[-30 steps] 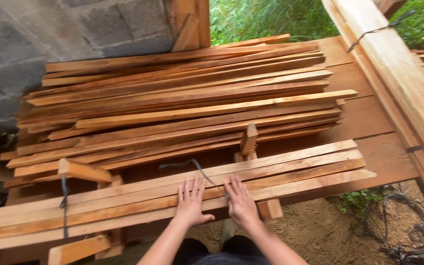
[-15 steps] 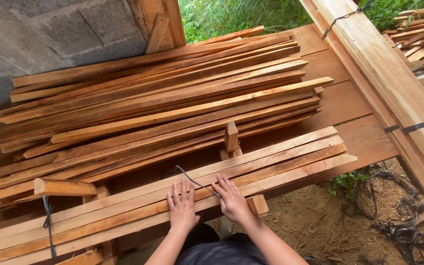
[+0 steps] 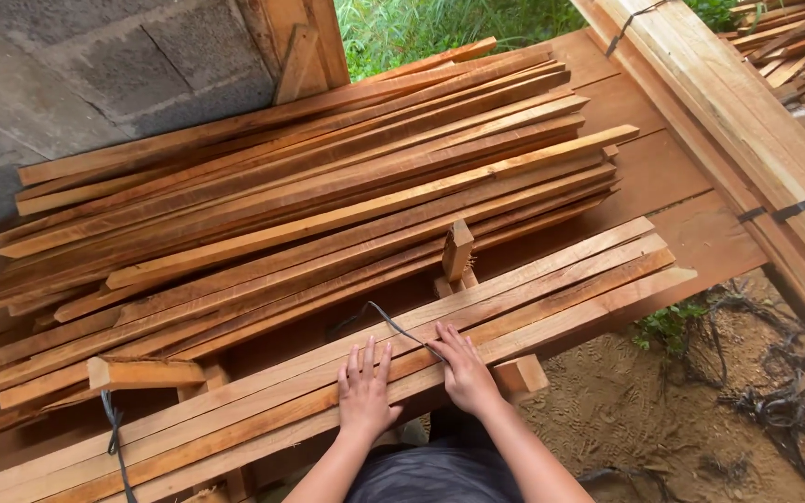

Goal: The person aligns several long wooden planks on a wooden workbench. They then use black plastic zip ties to secure the planks together, wrapping the ties around the stack and pulling them tight to form a bundle.

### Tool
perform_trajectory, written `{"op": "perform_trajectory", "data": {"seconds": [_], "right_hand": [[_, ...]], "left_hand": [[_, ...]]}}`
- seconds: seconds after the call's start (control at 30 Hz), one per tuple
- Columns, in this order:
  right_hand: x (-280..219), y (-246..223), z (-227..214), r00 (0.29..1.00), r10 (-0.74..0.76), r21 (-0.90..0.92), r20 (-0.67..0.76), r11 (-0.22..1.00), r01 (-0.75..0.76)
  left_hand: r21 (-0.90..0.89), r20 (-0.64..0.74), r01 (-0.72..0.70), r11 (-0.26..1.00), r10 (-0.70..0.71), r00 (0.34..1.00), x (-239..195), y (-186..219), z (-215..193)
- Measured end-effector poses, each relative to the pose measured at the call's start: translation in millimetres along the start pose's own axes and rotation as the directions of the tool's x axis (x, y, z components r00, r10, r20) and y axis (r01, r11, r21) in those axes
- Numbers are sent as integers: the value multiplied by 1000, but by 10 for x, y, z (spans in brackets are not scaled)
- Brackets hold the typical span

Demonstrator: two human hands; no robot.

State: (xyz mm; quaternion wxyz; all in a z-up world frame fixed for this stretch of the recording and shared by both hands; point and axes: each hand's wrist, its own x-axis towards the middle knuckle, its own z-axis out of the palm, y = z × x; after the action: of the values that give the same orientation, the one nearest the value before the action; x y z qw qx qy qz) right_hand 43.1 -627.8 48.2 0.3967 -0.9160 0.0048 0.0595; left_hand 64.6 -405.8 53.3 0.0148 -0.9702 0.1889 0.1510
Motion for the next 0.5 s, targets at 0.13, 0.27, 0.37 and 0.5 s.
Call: {"op": "perform_trajectory", "data": {"seconds": [0.13, 0.27, 0.37, 0.5], "right_hand": [[12, -70, 66, 996, -8, 35, -84, 999, 11], [-23, -67, 206, 958, -32, 74, -287, 996, 56], [-160, -130, 213, 935, 195, 294, -295, 950, -106], [-419, 30, 319, 903, 337, 457, -266, 869, -190]], "left_hand": [[44, 3, 0, 999, -1, 1000, 37, -14, 17], [18, 46, -21, 1000, 20, 999, 43, -62, -53], [-121, 101, -30, 992, 43, 994, 35, -65, -225], [-257, 133, 12, 966, 23, 991, 68, -70, -406]]}}
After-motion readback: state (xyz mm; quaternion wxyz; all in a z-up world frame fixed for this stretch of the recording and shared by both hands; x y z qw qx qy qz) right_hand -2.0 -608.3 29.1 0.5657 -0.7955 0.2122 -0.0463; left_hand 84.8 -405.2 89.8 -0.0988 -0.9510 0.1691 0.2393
